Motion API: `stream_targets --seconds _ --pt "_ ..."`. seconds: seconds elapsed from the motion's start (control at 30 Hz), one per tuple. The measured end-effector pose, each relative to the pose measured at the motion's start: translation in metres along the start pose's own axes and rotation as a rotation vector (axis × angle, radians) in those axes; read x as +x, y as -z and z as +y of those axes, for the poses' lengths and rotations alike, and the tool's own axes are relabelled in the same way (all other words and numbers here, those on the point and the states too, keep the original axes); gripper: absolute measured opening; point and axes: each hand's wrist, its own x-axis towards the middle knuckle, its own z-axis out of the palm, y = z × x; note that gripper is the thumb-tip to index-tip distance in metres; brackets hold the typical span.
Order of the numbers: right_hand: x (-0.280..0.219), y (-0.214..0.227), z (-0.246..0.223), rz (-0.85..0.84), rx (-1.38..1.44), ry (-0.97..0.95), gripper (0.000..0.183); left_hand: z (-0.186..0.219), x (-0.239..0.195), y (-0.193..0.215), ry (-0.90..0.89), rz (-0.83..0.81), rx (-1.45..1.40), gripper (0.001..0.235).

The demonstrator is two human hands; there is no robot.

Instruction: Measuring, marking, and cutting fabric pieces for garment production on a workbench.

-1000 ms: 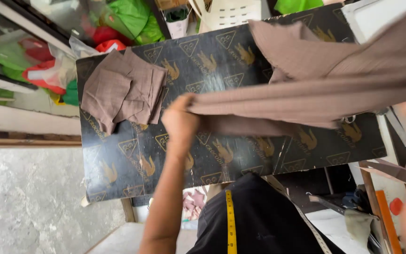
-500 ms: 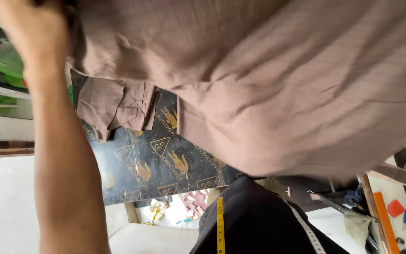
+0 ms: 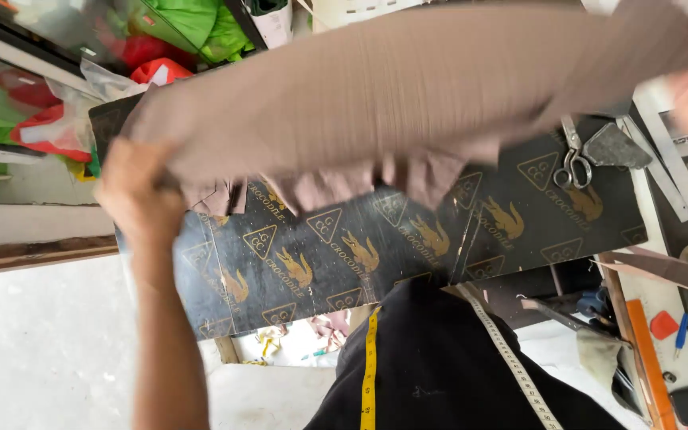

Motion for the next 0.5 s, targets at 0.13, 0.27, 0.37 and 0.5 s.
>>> stream_targets --seconds 0.13,0.27,0.37,0.5 --pt "-0.089 -0.024 0.091 0.309 -0.271 -0.186 0.023 0.058 -0.153 -0.055 0.242 -0.227 -0.152 0.043" --pt "-0.043 0.103 0.223 0.344 -0.301 -0.132 0.044 0.096 -0.244 -0.092 0.318 -0.579 -0.257 0.053" --pt "-0.068 0.106 0.258 0.434 -0.990 0.149 0.068 0.107 -0.247 -0.097 0.435 -0.970 -0.273 0.077" --pt "-0.115 0.066 0.282 0.176 -1.452 0.892 0.056 0.109 -0.247 -0.119 0.373 -0.521 -0.144 0.054"
